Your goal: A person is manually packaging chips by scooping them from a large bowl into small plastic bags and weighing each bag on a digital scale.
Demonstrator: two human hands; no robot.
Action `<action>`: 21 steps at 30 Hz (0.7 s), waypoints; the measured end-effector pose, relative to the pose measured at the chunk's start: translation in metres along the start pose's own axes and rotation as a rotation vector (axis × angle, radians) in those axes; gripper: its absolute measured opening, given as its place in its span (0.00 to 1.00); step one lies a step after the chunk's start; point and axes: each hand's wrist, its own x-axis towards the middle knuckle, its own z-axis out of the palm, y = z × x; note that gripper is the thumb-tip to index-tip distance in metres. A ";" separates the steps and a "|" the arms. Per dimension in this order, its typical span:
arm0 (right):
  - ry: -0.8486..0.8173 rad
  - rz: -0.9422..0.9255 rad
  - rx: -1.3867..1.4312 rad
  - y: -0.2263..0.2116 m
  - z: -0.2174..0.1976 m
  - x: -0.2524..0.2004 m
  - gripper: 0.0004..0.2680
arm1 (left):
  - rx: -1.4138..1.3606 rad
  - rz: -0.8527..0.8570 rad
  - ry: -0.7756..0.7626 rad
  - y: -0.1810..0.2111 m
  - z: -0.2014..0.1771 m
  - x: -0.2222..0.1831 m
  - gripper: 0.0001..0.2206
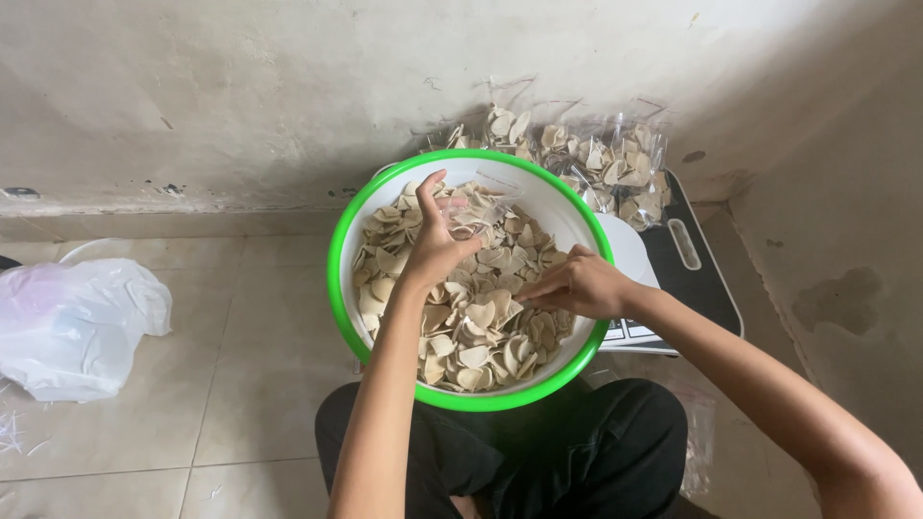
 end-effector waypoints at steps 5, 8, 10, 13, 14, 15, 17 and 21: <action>-0.053 0.062 0.013 -0.026 -0.043 -0.007 0.09 | 0.011 0.009 -0.003 0.002 0.001 -0.003 0.45; -0.057 0.056 0.085 -0.039 -0.075 -0.009 0.09 | 0.015 0.028 -0.006 -0.012 0.000 0.005 0.45; -0.041 0.053 0.155 -0.048 -0.099 -0.010 0.09 | 0.018 0.044 -0.011 -0.013 0.000 0.005 0.45; 0.024 -0.005 0.196 -0.058 -0.134 -0.007 0.10 | 0.028 0.064 -0.030 0.005 0.005 -0.003 0.45; 0.076 0.051 0.196 -0.063 -0.145 -0.007 0.10 | 0.004 0.054 -0.030 0.008 0.006 -0.005 0.46; 0.127 0.107 0.197 -0.070 -0.154 -0.006 0.09 | -0.019 0.042 -0.029 0.012 0.007 -0.007 0.47; 0.191 0.136 0.143 -0.074 -0.160 0.000 0.09 | -0.022 0.037 -0.037 0.005 0.005 -0.005 0.46; 0.421 0.090 -0.243 -0.057 -0.150 0.016 0.08 | -0.057 0.056 -0.073 -0.008 0.004 -0.001 0.46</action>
